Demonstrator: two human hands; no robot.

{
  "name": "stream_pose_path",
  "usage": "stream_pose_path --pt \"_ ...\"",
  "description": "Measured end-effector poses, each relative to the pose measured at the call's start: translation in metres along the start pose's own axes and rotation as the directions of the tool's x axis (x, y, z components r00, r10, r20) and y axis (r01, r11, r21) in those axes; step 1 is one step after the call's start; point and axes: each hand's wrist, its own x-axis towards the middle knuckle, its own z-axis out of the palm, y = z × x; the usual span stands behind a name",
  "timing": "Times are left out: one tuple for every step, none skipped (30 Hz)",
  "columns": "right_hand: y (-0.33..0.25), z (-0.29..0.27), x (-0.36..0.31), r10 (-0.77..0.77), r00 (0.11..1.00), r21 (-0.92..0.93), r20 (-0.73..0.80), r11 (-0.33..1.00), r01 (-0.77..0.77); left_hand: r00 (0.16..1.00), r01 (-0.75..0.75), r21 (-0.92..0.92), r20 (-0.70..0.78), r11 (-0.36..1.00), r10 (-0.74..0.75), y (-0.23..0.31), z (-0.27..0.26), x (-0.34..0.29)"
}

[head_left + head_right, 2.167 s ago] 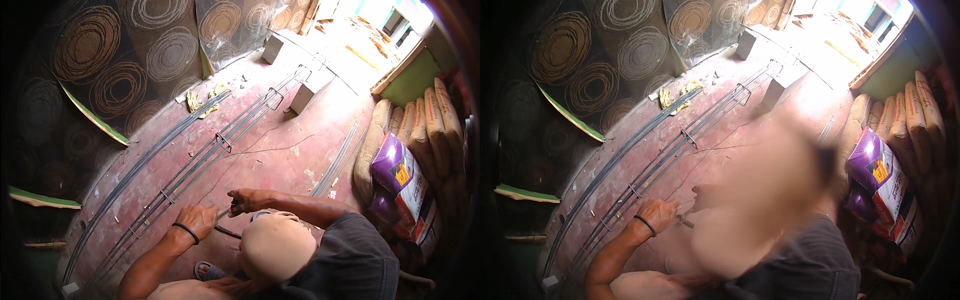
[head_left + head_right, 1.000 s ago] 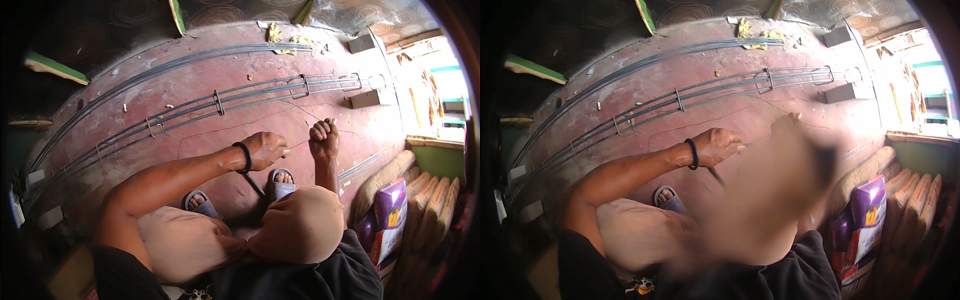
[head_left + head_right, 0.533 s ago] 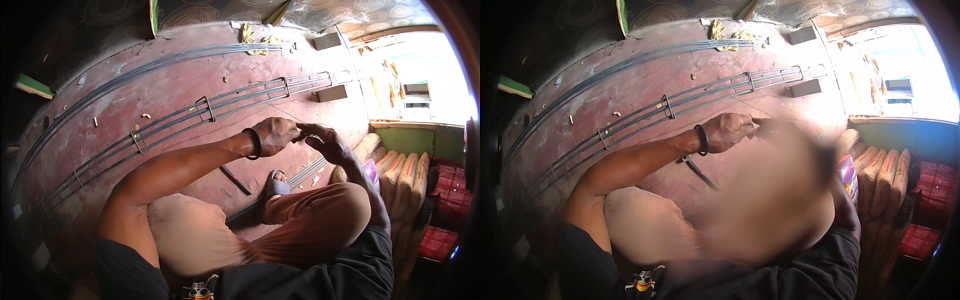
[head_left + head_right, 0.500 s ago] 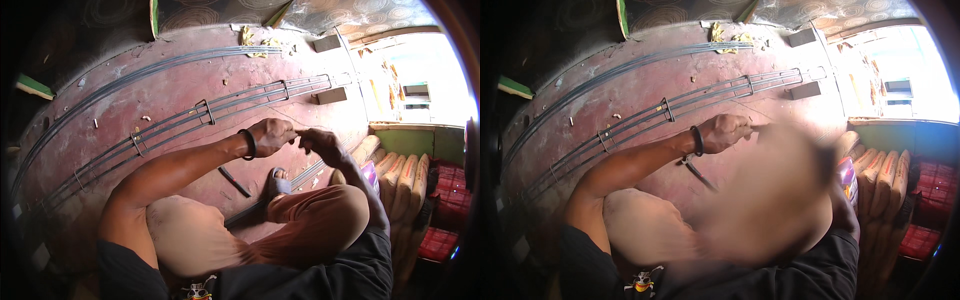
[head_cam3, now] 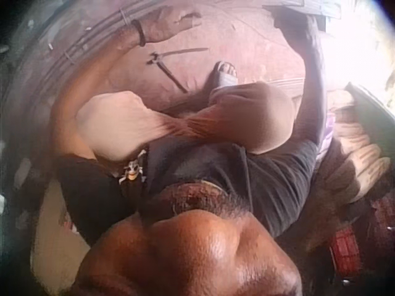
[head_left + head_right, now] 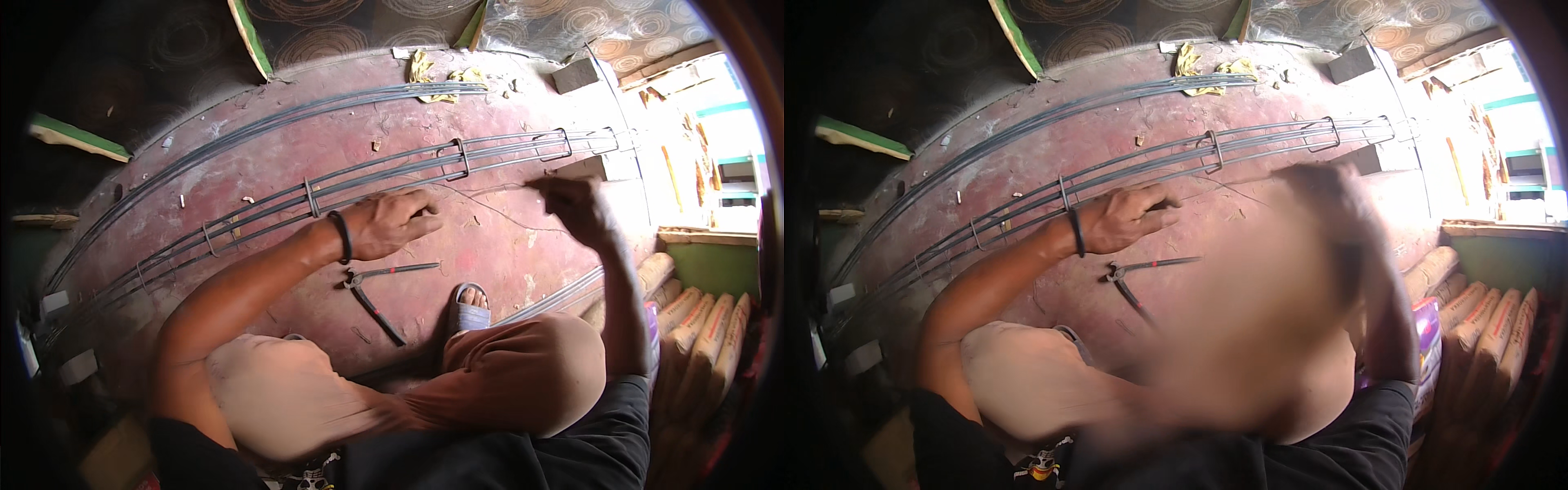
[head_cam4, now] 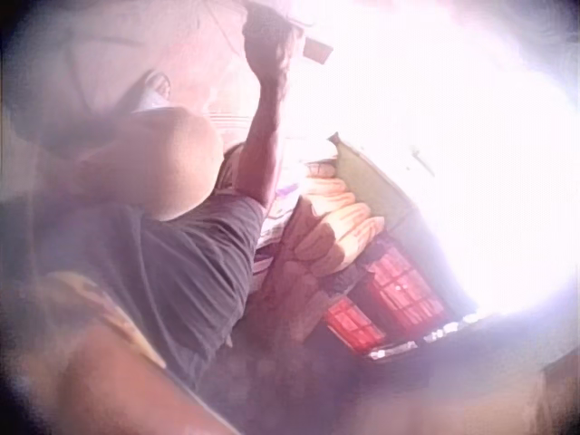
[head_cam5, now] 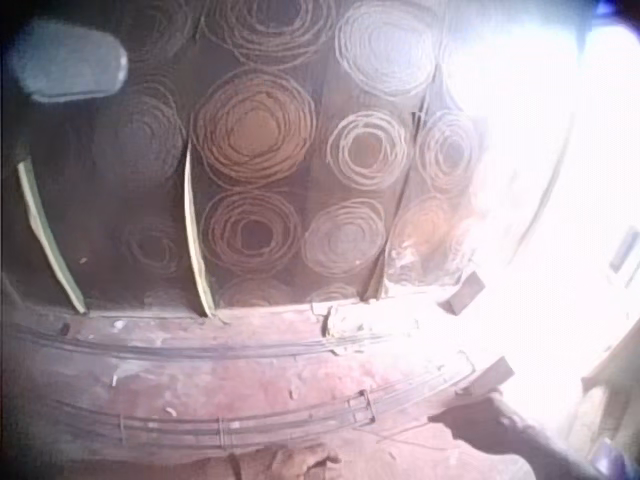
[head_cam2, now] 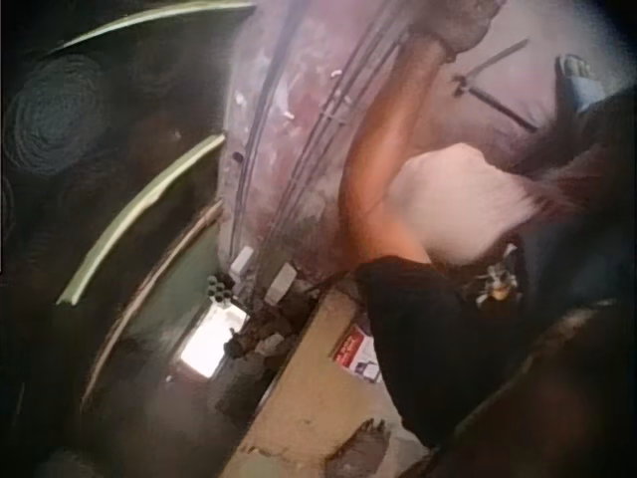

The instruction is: The person assembles a metal reinforcement cage by tying transverse wire pieces to longitudinal rebar rods using a hook tool and wire ties.

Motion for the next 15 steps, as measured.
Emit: stream_pose_path --pt "0.012 -0.011 0.008 0.038 0.996 -0.001 -0.075 0.999 -0.038 1.000 0.024 0.018 -0.002 1.000 -0.024 0.005 -0.007 -0.001" --pt "0.018 -0.026 0.018 0.029 0.999 -0.038 -0.038 0.999 -0.030 0.983 0.121 0.188 0.114 0.975 -0.144 0.010 -0.013 -0.001" --pt "0.020 -0.037 0.030 0.018 1.000 -0.078 0.002 0.997 -0.018 0.938 0.194 0.355 0.205 0.914 -0.279 0.016 -0.014 0.002" --pt "0.028 -0.038 0.039 0.003 1.000 -0.053 0.003 0.999 -0.003 0.931 0.218 0.367 0.200 0.904 -0.306 0.021 -0.011 0.006" --pt "0.036 -0.038 0.047 -0.016 1.000 -0.115 -0.009 0.993 0.015 0.905 0.234 0.425 0.233 0.874 -0.356 0.024 -0.005 0.011" --pt "0.044 -0.037 0.053 -0.032 0.999 -0.183 -0.014 0.983 0.029 0.877 0.244 0.472 0.266 0.847 -0.401 0.026 0.003 0.016" --pt "0.054 -0.036 0.060 -0.038 0.999 -0.167 -0.007 0.985 0.037 0.869 0.260 0.473 0.266 0.842 -0.417 0.026 0.010 0.026" --pt "0.064 -0.033 0.066 -0.106 0.994 -0.199 0.011 0.974 0.106 0.872 0.261 0.472 0.259 0.842 -0.415 0.023 0.020 0.041" --pt "0.069 -0.025 0.073 -0.186 0.982 -0.217 0.028 0.958 0.187 0.870 0.276 0.477 0.244 0.834 -0.428 0.019 0.028 0.050" --pt "0.072 -0.016 0.078 -0.250 0.968 -0.275 0.020 0.930 0.246 0.877 0.364 0.370 0.172 0.855 -0.448 0.009 0.037 0.059" --pt "0.072 -0.006 0.085 -0.273 0.962 -0.246 0.024 0.931 0.271 0.871 0.447 0.251 0.096 0.859 -0.481 -0.005 0.048 0.066" --pt "0.070 -0.001 0.090 -0.303 0.951 -0.269 0.054 0.913 0.306 0.838 0.540 0.168 -0.014 0.825 -0.546 -0.020 0.063 0.075" --pt "0.070 0.005 0.093 -0.327 0.941 -0.298 0.087 0.893 0.338 0.789 0.612 0.073 -0.115 0.787 -0.603 -0.031 0.077 0.087" --pt "0.075 0.005 0.094 -0.325 0.940 -0.313 0.102 0.887 0.340 0.795 0.604 0.059 -0.112 0.794 -0.596 -0.036 0.093 0.105" --pt "0.077 0.009 0.099 -0.333 0.936 -0.306 0.113 0.885 0.352 0.717 0.658 -0.116 -0.205 0.744 -0.666 -0.039 0.107 0.113"
